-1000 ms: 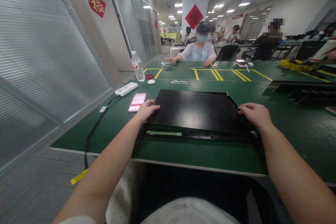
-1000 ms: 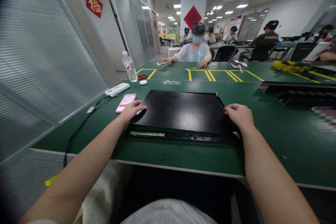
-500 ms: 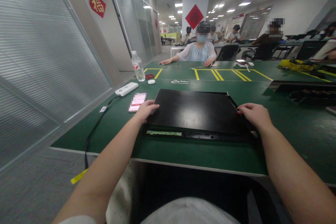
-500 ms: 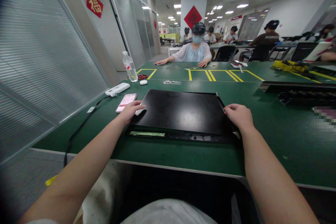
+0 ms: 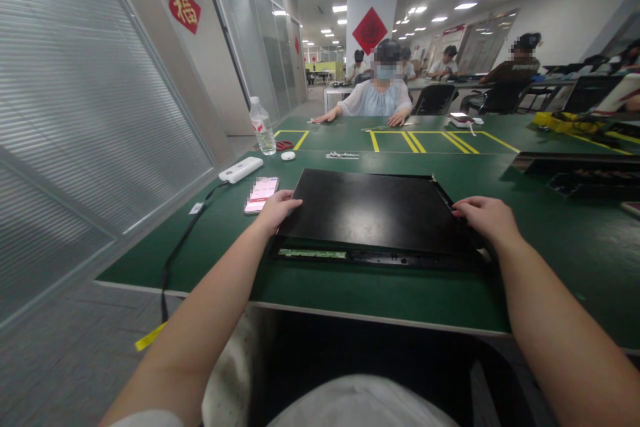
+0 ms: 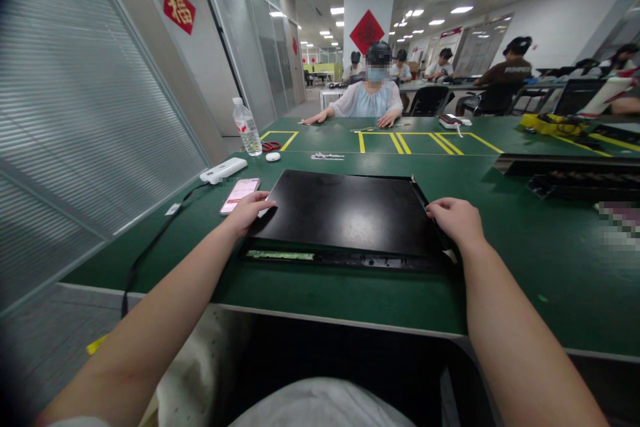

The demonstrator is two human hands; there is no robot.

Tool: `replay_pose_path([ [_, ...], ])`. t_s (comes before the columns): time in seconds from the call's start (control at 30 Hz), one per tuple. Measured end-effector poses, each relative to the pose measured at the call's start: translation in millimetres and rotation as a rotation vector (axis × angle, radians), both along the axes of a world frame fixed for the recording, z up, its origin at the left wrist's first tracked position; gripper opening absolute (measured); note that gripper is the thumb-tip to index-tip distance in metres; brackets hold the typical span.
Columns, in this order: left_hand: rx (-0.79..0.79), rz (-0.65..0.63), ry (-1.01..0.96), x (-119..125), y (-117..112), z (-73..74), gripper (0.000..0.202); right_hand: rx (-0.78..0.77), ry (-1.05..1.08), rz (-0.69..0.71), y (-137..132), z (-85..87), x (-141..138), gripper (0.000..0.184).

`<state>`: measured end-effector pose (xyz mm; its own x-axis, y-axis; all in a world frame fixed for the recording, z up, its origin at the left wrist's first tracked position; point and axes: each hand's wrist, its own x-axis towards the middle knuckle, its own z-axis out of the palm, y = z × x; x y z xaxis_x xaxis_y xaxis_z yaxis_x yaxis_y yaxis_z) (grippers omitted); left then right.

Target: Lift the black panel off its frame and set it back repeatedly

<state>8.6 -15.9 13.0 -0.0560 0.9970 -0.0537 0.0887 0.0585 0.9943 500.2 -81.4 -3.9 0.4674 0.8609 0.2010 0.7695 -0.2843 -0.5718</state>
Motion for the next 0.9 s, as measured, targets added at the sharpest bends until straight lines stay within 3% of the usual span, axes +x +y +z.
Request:
replay_pose_path([
  [0.3, -0.009, 0.001, -0.003, -0.7, 1.4, -1.2, 0.037, -0.048, 0.153, -0.073, -4.3, 8.1, -9.8, 0.021],
  [0.9, -0.040, -0.012, -0.090, 1.3, -0.4, 1.4, 0.030, -0.031, 0.136, -0.073, -2.5, 4.8, -5.2, 0.018],
])
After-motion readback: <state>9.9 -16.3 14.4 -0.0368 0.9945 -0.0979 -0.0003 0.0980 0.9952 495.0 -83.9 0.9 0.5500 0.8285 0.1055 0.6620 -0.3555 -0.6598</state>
